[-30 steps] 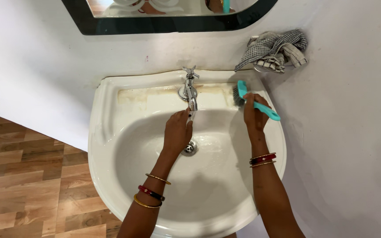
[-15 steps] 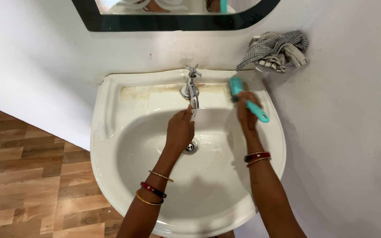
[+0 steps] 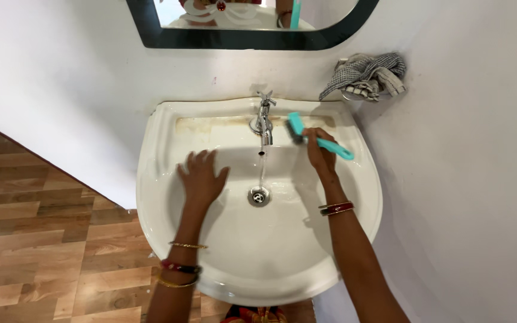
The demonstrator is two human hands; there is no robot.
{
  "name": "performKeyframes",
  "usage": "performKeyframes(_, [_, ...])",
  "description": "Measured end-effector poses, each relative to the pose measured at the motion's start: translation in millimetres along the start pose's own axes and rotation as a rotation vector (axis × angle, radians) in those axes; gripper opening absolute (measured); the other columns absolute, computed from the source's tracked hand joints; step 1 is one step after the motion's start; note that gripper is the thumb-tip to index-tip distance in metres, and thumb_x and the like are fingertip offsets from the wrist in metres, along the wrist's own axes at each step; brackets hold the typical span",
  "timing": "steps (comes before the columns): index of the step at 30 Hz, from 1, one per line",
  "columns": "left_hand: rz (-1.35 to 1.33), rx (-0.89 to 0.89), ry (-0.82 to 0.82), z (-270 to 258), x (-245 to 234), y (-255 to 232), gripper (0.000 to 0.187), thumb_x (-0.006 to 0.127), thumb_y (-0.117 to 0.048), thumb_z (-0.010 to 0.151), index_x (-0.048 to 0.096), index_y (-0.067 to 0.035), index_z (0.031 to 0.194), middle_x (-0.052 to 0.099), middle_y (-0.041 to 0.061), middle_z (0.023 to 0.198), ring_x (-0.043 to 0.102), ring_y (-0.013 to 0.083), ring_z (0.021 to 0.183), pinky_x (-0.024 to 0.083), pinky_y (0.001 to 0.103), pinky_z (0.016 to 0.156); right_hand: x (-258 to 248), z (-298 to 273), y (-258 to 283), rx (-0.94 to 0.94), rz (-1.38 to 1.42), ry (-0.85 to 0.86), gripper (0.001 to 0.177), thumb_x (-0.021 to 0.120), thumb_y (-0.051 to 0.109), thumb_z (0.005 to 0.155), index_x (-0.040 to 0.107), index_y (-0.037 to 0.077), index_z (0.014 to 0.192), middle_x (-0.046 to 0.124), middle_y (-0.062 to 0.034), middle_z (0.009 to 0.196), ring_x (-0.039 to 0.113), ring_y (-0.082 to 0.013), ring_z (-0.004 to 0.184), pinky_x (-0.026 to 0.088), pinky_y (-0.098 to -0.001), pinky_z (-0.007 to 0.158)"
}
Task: The person scrubs a white bathroom sink with a teal-handled brush, focusing on the basin, faucet, and surrounding areas. They rinse the brush and sink under running water and wipe the sink surface with their hand.
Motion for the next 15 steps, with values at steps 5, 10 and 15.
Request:
performKeyframes(5, [0.232,-0.058,-0.067,-44.8,-28.3,74.9,0.073,0.066,-0.04,0.09,0.042,-0.01,0.152,0.028,0.011,0.165,0.014,0.0426,0.155,0.015,0.076,0.114,-11.6,12.6,-18.2,-0.045,0.269,-0.086,0.024,0.064,0.02,0.106,0.069,0.002,0.092,0.07,-0.0131,0.09,0.063,-0.0174,0.082,0.051,-0.0334,0.073])
performKeyframes(10, [0.399,-0.003,-0.135,-66.9,-26.9,80.6,0.077,0.067,-0.027,0.092,0.035,-0.009,0.16,0.017,0.011,0.174,0.021,0.0422,0.154,0.026,0.068,0.115,30.9,26.0,-19.6,0.167,-0.095,-0.035,0.024,0.06,0.02,0.103,0.077,0.005,0.094,0.073,-0.0063,0.086,0.063,-0.0139,0.077,0.049,-0.0297,0.074])
performKeyframes(15, [0.095,-0.216,-0.229,-71.5,-41.9,80.7,0.09,0.072,-0.028,0.085,0.029,-0.002,0.16,0.015,0.025,0.169,0.026,0.0504,0.146,0.032,0.069,0.107,56.3,38.6,-46.1,-0.004,0.117,-0.019,0.022,0.062,0.015,0.1,0.077,0.004,0.089,0.075,-0.0046,0.087,0.066,-0.0138,0.08,0.054,-0.029,0.077])
Point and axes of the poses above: each hand's wrist, its own z-axis towards the middle knuckle, its own x-axis out of the palm, y = z × x, the point moved 2 cm from there along z, towards the middle knuckle
